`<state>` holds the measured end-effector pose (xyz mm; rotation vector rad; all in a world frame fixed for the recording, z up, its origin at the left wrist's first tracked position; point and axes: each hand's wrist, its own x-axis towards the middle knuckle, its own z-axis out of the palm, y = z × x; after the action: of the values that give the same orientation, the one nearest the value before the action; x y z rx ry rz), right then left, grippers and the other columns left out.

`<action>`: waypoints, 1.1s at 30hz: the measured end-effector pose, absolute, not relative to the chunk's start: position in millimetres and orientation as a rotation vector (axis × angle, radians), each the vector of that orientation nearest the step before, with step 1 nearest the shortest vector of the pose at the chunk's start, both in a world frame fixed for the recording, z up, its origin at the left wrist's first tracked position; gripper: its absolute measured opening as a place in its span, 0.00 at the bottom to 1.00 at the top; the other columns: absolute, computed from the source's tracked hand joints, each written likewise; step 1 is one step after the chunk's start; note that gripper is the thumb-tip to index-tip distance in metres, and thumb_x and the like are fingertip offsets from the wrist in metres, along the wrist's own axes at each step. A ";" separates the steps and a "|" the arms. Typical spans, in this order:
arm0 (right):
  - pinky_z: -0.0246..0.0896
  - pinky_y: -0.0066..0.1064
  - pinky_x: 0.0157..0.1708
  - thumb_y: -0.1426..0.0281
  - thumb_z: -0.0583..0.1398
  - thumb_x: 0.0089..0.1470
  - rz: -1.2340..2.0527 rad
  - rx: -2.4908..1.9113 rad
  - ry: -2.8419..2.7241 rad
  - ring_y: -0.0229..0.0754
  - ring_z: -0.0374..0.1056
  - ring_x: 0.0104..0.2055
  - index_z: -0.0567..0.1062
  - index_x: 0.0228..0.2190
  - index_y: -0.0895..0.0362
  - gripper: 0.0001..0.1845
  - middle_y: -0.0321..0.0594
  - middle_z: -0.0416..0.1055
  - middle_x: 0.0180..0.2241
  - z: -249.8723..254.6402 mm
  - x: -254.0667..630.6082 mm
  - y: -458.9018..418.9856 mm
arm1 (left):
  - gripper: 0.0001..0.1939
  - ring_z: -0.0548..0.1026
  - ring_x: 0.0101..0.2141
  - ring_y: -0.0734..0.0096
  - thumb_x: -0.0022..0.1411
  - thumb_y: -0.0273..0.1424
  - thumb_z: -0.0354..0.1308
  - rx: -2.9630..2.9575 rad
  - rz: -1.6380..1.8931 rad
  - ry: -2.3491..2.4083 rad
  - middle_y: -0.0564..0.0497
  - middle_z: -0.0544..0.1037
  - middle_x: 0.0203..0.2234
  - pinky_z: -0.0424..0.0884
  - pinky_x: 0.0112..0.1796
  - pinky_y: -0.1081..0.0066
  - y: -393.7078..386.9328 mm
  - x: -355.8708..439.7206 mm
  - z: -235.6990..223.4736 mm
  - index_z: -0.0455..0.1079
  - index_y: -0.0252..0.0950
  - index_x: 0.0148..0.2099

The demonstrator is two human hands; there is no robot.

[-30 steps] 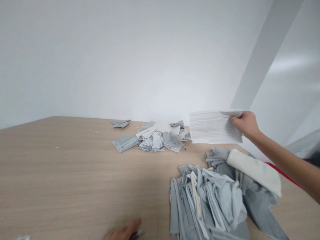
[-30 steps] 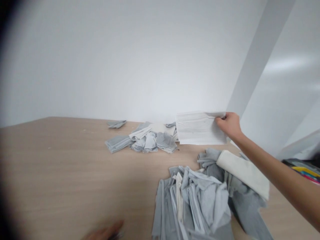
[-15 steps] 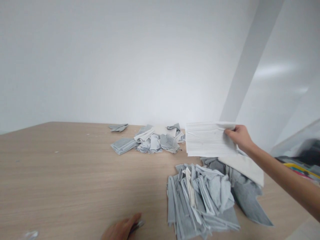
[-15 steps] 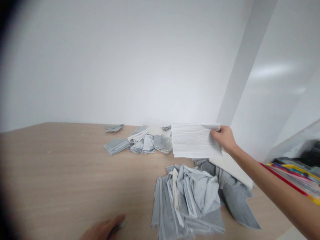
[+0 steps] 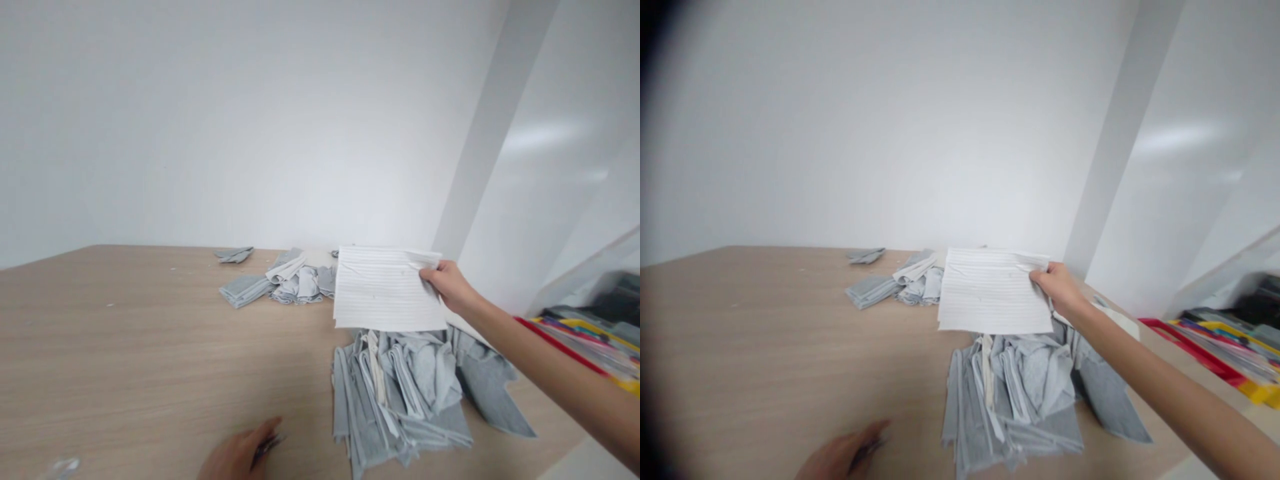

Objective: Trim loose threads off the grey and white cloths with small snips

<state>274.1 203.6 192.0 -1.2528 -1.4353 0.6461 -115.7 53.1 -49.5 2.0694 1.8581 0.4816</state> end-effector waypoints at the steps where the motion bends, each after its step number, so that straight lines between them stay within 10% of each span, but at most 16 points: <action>1: 0.68 0.29 0.27 0.72 0.58 0.38 0.710 -1.233 -1.454 0.43 0.73 0.26 0.77 0.26 0.60 0.10 0.41 0.78 0.25 189.8 262.3 198.5 | 0.24 0.79 0.45 0.64 0.62 0.29 0.47 2.056 0.610 1.855 0.49 0.82 0.45 0.72 0.48 0.68 51.7 -117.6 -45.7 0.74 0.42 0.56; 10: 0.58 0.25 0.20 0.74 0.58 0.35 1.205 -1.148 -1.538 0.38 0.67 0.20 0.79 0.25 0.62 0.12 0.39 0.76 0.20 153.5 150.3 153.5 | 0.13 0.61 0.11 0.83 0.65 0.36 0.57 2.118 1.935 1.775 0.63 0.64 0.12 0.62 0.18 0.82 -28.9 -86.1 78.3 0.75 0.40 0.49; 18: 0.60 0.27 0.22 0.74 0.58 0.37 1.468 -0.973 -1.556 0.39 0.68 0.20 0.80 0.29 0.61 0.14 0.37 0.77 0.22 127.3 94.7 120.2 | 0.19 0.77 0.23 0.73 0.61 0.34 0.62 2.154 1.714 2.003 0.53 0.82 0.27 0.72 0.28 0.76 -11.7 -63.2 101.6 0.74 0.40 0.54; 33: 0.69 0.36 0.45 0.76 0.62 0.40 1.750 -0.566 -1.525 0.46 0.75 0.41 0.81 0.36 0.57 0.18 0.40 0.81 0.35 122.4 88.1 95.9 | 0.09 0.62 0.17 0.81 0.59 0.35 0.64 1.802 1.869 1.680 0.58 0.70 0.16 0.60 0.22 0.78 11.7 -69.8 90.6 0.81 0.38 0.39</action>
<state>88.1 95.9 122.4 -0.5656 -1.5247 1.7500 -69.8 11.7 90.6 1.8023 1.6795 1.8689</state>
